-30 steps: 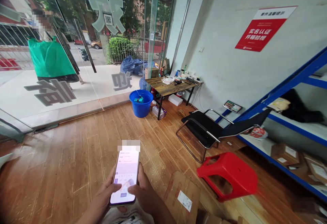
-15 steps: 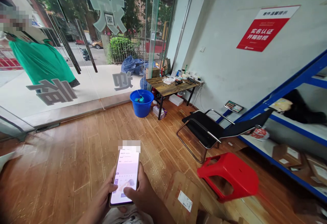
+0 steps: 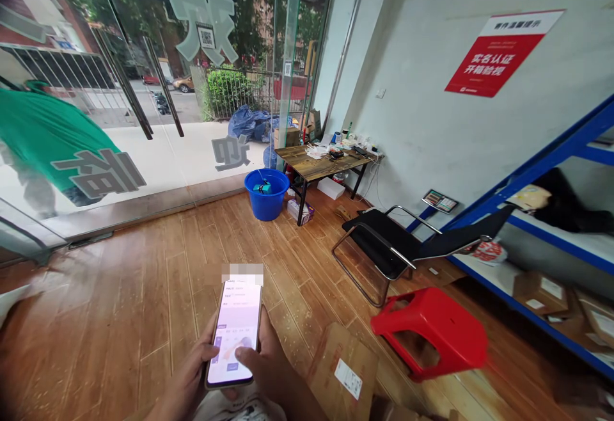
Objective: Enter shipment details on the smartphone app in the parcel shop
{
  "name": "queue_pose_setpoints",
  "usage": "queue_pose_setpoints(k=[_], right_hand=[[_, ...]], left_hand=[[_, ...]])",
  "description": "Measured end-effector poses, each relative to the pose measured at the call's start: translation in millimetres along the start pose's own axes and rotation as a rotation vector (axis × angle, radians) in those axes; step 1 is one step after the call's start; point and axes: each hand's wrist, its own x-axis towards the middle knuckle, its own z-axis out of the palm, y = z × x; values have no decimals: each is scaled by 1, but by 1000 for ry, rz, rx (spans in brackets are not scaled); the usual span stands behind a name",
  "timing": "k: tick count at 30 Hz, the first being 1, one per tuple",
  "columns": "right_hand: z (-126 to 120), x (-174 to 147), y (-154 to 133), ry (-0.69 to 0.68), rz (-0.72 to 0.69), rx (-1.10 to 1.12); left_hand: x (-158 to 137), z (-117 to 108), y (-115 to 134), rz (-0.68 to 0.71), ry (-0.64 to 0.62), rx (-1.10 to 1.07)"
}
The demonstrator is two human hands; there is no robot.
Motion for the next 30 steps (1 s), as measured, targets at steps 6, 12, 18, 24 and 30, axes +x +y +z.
queue_pose_setpoints(k=[6,12,18,24,30], right_hand=[[-1,-2,2,-5,12,-25],[-2,-4,-2,32,30,37],[-2,-4,-5,36,30,76],[0,-4,-2,-4,0,170],[-1,-4,0,-6,-3,163]], left_hand=[[0,3,1,37,55,21],[-3,7,3,-28,78,48],[-7,5,4,-45,-10,-58],[-11,10,13,-127,-30,-29],[-10,7,9,-80,-44,-64]])
